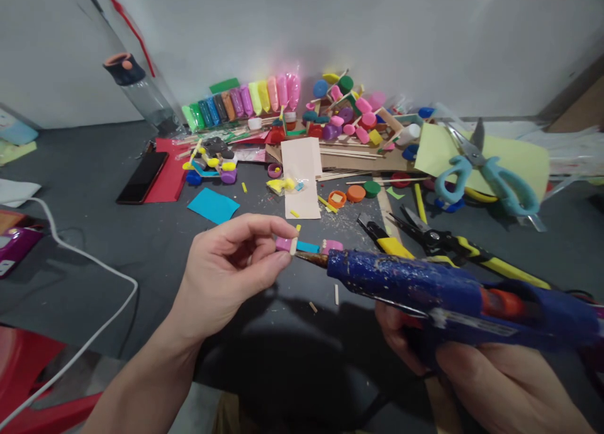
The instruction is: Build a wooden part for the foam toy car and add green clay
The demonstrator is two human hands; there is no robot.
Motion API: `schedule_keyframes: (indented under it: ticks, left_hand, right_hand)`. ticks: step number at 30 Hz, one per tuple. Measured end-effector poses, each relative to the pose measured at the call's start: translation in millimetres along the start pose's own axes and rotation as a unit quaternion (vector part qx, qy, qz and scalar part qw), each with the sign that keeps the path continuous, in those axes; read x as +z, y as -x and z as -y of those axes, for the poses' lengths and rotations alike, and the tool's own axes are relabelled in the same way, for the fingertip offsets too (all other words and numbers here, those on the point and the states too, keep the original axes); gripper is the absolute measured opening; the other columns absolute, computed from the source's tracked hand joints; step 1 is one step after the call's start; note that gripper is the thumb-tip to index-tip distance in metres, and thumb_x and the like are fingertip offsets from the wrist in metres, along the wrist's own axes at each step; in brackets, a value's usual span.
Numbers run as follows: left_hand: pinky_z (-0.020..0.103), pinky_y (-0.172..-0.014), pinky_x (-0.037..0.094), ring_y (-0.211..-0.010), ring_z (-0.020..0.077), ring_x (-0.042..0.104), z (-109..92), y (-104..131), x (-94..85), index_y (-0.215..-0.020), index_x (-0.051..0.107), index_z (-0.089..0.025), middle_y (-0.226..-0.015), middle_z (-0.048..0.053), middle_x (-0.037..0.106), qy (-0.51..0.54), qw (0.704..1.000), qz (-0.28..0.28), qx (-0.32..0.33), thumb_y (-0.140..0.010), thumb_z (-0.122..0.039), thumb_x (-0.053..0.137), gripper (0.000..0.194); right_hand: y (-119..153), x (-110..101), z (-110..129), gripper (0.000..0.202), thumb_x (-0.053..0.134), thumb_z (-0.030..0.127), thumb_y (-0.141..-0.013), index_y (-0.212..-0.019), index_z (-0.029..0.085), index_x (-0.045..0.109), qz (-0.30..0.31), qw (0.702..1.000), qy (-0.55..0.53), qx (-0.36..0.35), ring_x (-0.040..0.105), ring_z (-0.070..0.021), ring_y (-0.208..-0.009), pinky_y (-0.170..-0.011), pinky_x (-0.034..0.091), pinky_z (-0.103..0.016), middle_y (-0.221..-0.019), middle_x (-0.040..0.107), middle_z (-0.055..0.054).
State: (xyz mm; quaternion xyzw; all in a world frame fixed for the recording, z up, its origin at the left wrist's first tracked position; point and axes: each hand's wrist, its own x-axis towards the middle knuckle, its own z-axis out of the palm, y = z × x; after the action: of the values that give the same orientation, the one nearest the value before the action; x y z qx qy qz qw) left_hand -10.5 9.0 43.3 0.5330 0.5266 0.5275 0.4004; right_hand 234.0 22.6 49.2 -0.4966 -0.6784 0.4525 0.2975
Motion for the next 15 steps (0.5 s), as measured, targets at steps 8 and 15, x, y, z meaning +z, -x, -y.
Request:
schedule_keyframes:
  ticks: [8,15]
  left_hand:
    - [0.016,-0.048,0.037,-0.05,0.0054,0.04,2,0,-0.5,-0.093,0.078,-0.023,-0.058,-0.006,0.047,0.003,1.0,-0.018,0.005,-0.08,-0.015,0.076,0.016]
    - [0.02,-0.045,0.029,-0.05,0.0063,0.035,-1,1,-4.1,-0.093,0.078,-0.024,-0.057,-0.006,0.044,0.017,0.996,-0.077,0.042,-0.078,-0.016,0.077,0.017]
  right_hand:
    - [9,-2,-21,0.047,0.06,0.071,-0.081,-0.07,0.03,0.081,0.002,0.999,-0.028,-0.02,0.07,-0.0231,-0.05,-0.046,0.06,-0.029,-0.061,0.075,-0.007]
    - [9,6,-24,0.059,0.061,0.076,-0.077,-0.082,0.02,0.079,0.073,0.981,-0.131,0.121,0.064,-0.0215,-0.054,-0.048,0.054,-0.03,-0.066,0.073,-0.01]
